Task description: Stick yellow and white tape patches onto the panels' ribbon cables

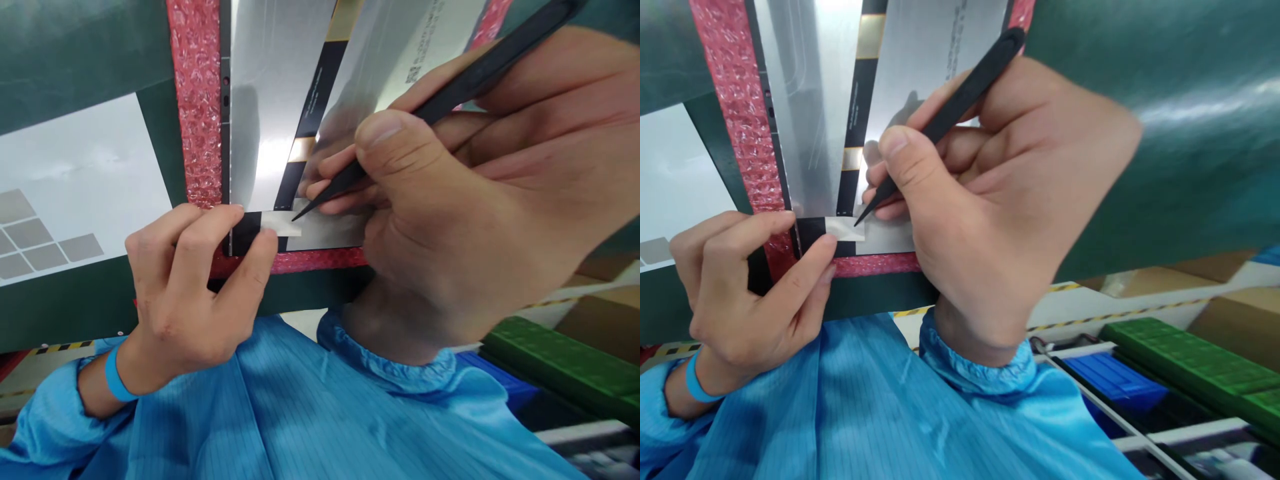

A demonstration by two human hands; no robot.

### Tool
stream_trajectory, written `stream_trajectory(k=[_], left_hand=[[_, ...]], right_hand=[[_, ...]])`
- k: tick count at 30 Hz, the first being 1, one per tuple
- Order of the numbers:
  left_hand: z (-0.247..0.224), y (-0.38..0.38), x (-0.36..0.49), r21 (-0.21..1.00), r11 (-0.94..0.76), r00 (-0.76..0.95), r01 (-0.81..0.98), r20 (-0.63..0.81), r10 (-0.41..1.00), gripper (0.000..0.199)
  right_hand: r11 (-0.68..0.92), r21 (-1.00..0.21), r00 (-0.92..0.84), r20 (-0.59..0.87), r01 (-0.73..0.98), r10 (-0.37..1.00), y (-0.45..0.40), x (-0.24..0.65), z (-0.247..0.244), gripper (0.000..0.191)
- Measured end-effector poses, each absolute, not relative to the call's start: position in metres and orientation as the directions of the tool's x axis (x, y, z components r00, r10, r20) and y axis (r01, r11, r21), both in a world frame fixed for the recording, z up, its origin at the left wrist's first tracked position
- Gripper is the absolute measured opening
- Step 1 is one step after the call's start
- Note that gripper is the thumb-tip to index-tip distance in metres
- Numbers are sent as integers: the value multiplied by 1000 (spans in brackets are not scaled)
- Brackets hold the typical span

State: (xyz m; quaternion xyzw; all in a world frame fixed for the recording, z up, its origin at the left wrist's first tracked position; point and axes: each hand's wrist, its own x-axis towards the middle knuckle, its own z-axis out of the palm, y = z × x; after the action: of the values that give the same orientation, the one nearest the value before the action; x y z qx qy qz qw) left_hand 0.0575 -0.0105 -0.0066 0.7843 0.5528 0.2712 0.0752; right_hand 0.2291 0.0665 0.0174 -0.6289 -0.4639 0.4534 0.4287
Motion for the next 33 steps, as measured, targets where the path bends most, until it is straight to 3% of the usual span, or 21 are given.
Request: stream_trajectory(k=[3, 10, 18, 27, 33], left_hand=[[-9, -10, 60, 385, -377, 254, 842, 334, 908, 27], [-5, -10, 60, 365, -328, 221, 871, 305, 926, 33], [-2, -7, 60, 336, -387, 295, 859, 293, 909, 41], [-4, -12, 66, 329, -285, 197, 900, 274, 941, 35], [-6, -11, 64, 334, -314, 222, 889, 286, 932, 37]], right_hand=[[-109, -935, 82, -86, 337, 993, 67, 231, 14, 11], [-121, -948, 82, -102, 295, 991, 68, 231, 11, 9], [-131, -943, 87, -109, 306, 990, 69, 231, 14, 10], [-128, -940, 102, -100, 317, 990, 67, 229, 15, 9], [-92, -951, 86, -70, 296, 994, 68, 230, 13, 9]])
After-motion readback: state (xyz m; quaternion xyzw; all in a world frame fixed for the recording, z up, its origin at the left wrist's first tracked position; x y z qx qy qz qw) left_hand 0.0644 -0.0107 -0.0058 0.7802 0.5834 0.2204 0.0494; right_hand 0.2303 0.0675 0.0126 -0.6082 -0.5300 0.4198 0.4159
